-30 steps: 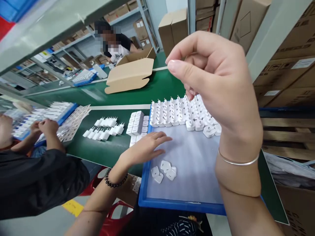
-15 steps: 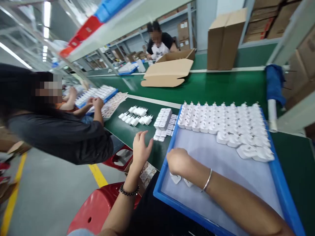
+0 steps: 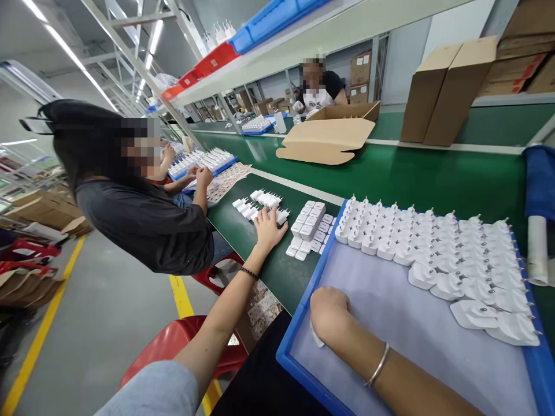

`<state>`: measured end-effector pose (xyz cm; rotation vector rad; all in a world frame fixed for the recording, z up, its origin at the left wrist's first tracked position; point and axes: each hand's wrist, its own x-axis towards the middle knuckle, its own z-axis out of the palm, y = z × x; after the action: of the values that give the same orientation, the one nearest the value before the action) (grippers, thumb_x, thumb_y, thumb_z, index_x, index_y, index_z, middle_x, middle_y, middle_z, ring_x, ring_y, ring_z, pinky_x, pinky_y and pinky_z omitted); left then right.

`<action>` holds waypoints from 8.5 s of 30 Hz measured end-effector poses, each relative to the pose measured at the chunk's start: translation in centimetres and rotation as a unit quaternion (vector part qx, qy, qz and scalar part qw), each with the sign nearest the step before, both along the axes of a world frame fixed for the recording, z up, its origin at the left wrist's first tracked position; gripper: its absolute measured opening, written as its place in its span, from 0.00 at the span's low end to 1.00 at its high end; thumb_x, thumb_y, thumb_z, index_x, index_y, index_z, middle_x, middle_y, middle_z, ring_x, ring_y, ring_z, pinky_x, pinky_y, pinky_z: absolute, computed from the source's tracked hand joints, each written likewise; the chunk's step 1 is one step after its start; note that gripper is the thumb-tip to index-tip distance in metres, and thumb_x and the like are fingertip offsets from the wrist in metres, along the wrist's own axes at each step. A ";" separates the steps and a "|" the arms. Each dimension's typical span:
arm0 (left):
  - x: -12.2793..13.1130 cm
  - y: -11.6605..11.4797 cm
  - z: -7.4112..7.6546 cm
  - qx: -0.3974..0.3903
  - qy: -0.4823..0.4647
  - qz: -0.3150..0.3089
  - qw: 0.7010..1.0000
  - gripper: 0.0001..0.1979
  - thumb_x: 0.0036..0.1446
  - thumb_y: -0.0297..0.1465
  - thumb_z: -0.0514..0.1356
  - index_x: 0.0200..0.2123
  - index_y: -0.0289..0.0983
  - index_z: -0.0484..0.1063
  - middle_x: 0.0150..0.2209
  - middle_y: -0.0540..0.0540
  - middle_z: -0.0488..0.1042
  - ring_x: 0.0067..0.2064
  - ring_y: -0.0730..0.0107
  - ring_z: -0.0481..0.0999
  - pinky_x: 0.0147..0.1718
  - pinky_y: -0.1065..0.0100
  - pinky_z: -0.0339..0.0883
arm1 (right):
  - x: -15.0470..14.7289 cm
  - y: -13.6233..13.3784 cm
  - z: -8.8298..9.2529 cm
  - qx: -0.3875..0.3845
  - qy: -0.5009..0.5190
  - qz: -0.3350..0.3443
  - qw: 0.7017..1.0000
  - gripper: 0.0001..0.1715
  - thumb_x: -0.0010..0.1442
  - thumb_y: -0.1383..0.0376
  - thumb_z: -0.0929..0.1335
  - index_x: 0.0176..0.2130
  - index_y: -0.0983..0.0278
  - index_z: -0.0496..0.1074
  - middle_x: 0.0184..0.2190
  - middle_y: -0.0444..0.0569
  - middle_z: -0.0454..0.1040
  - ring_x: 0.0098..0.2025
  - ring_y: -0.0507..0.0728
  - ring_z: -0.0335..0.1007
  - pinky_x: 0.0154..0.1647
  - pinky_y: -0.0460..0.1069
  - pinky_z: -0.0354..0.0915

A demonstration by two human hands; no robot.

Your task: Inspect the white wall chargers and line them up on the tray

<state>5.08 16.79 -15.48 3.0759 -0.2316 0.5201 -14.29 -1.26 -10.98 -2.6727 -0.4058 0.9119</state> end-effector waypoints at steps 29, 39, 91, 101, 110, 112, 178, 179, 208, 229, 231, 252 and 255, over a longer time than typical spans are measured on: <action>-8.3 2.0 4.3 -0.096 0.210 -0.166 0.959 0.29 0.52 0.17 0.56 0.55 0.43 0.77 0.63 0.37 0.65 0.65 0.46 0.65 0.65 0.44 0.57 | 4.4 -11.2 3.9 0.478 -0.177 -0.288 0.810 0.14 0.53 0.67 0.71 0.39 0.64 0.85 0.40 0.52 0.84 0.41 0.60 0.76 0.44 0.53 0.70; -7.8 -0.5 5.1 -0.378 0.240 -0.300 0.842 0.22 0.65 0.49 0.59 0.50 0.38 0.63 0.47 0.39 0.76 0.50 0.57 0.77 0.52 0.54 0.71 | 4.1 -11.8 4.6 0.604 -0.173 -0.321 0.709 0.09 0.47 0.62 0.78 0.29 0.65 0.82 0.26 0.49 0.79 0.29 0.56 0.74 0.32 0.50 0.70; -9.3 -20.5 16.6 -0.364 0.209 -0.693 0.587 0.16 0.70 0.39 0.59 0.58 0.45 0.74 0.56 0.44 0.78 0.56 0.53 0.78 0.52 0.59 0.74 | -4.8 -14.0 10.1 0.544 -0.543 -0.377 0.517 0.09 0.62 0.73 0.75 0.39 0.59 0.82 0.26 0.41 0.72 0.26 0.48 0.63 0.22 0.46 0.59; -9.2 -20.6 16.8 -0.351 0.196 -0.710 0.578 0.16 0.68 0.36 0.61 0.57 0.45 0.75 0.54 0.45 0.79 0.54 0.55 0.79 0.51 0.61 0.75 | -5.0 -14.1 10.0 0.527 -0.536 -0.402 0.523 0.09 0.59 0.72 0.77 0.39 0.58 0.81 0.29 0.44 0.77 0.26 0.51 0.67 0.20 0.47 0.60; -9.0 -20.7 16.9 -0.340 0.194 -0.732 0.558 0.17 0.68 0.33 0.61 0.57 0.38 0.75 0.52 0.40 0.78 0.54 0.54 0.77 0.54 0.59 0.72 | -4.7 -14.8 10.4 0.571 -0.478 -0.401 0.533 0.13 0.57 0.71 0.77 0.41 0.59 0.76 0.20 0.37 0.69 0.19 0.48 0.61 0.17 0.43 0.59; -9.1 -20.6 16.9 -0.355 0.205 -0.724 0.555 0.16 0.67 0.35 0.63 0.56 0.39 0.77 0.51 0.40 0.78 0.54 0.54 0.77 0.55 0.59 0.72 | -4.8 -15.0 10.6 0.591 -0.452 -0.402 0.534 0.15 0.56 0.72 0.77 0.41 0.59 0.74 0.18 0.36 0.69 0.17 0.47 0.60 0.16 0.41 0.57; -7.7 -23.1 14.1 -0.414 0.373 -0.738 0.381 0.12 0.73 0.31 0.54 0.55 0.37 0.71 0.54 0.42 0.72 0.59 0.62 0.72 0.60 0.64 0.67 | -4.5 -13.7 10.0 0.449 -0.566 -0.414 0.554 0.13 0.59 0.72 0.74 0.35 0.58 0.67 0.25 0.43 0.63 0.24 0.52 0.59 0.18 0.50 0.50; -7.7 -23.1 14.2 -0.411 0.373 -0.740 0.380 0.12 0.73 0.32 0.54 0.55 0.37 0.71 0.54 0.42 0.72 0.60 0.62 0.72 0.60 0.63 0.67 | -4.6 -13.7 10.0 0.446 -0.566 -0.417 0.553 0.13 0.60 0.72 0.74 0.35 0.58 0.67 0.25 0.43 0.63 0.24 0.52 0.59 0.19 0.50 0.50; -7.5 -23.2 13.5 -0.435 0.416 -0.691 0.399 0.20 0.58 0.37 0.70 0.52 0.42 0.71 0.47 0.45 0.74 0.41 0.66 0.77 0.40 0.66 0.73 | -4.6 -13.8 9.7 0.452 -0.533 -0.391 0.599 0.14 0.59 0.73 0.73 0.36 0.59 0.66 0.24 0.38 0.62 0.20 0.48 0.52 0.15 0.47 0.48; -7.6 -23.5 13.3 -0.484 0.399 -0.671 0.396 0.19 0.54 0.40 0.72 0.42 0.41 0.69 0.37 0.49 0.70 0.31 0.75 0.69 0.29 0.71 0.67 | -3.1 -15.4 8.9 0.634 -0.407 -0.311 0.579 0.09 0.72 0.63 0.67 0.47 0.55 0.78 0.17 0.41 0.64 0.19 0.52 0.55 0.17 0.46 0.53; -7.7 -23.5 13.2 -0.480 0.397 -0.677 0.392 0.21 0.51 0.38 0.74 0.43 0.41 0.69 0.37 0.50 0.69 0.31 0.75 0.68 0.29 0.72 0.67 | -2.9 -15.4 8.8 0.640 -0.412 -0.311 0.569 0.08 0.71 0.63 0.67 0.47 0.56 0.78 0.16 0.40 0.64 0.18 0.51 0.54 0.17 0.46 0.52; -9.7 -24.1 13.0 -0.551 0.281 -0.671 0.408 0.19 0.56 0.40 0.72 0.34 0.39 0.64 0.33 0.52 0.68 0.31 0.75 0.69 0.29 0.69 0.63 | -3.0 -14.2 8.7 0.635 -0.434 -0.300 0.565 0.13 0.71 0.64 0.67 0.51 0.54 0.80 0.17 0.41 0.66 0.16 0.51 0.52 0.13 0.46 0.47; -9.7 -24.2 12.8 -0.568 0.277 -0.664 0.400 0.20 0.55 0.42 0.72 0.32 0.39 0.64 0.33 0.52 0.68 0.32 0.74 0.68 0.31 0.68 0.65 | -3.0 -14.1 8.6 0.632 -0.422 -0.299 0.577 0.14 0.71 0.62 0.67 0.52 0.52 0.79 0.18 0.41 0.67 0.16 0.51 0.54 0.12 0.46 0.46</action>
<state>-4.62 -7.45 -2.65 0.8627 -1.3093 -0.3762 -17.28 -15.31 -2.33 -1.3787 -0.1443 -0.7578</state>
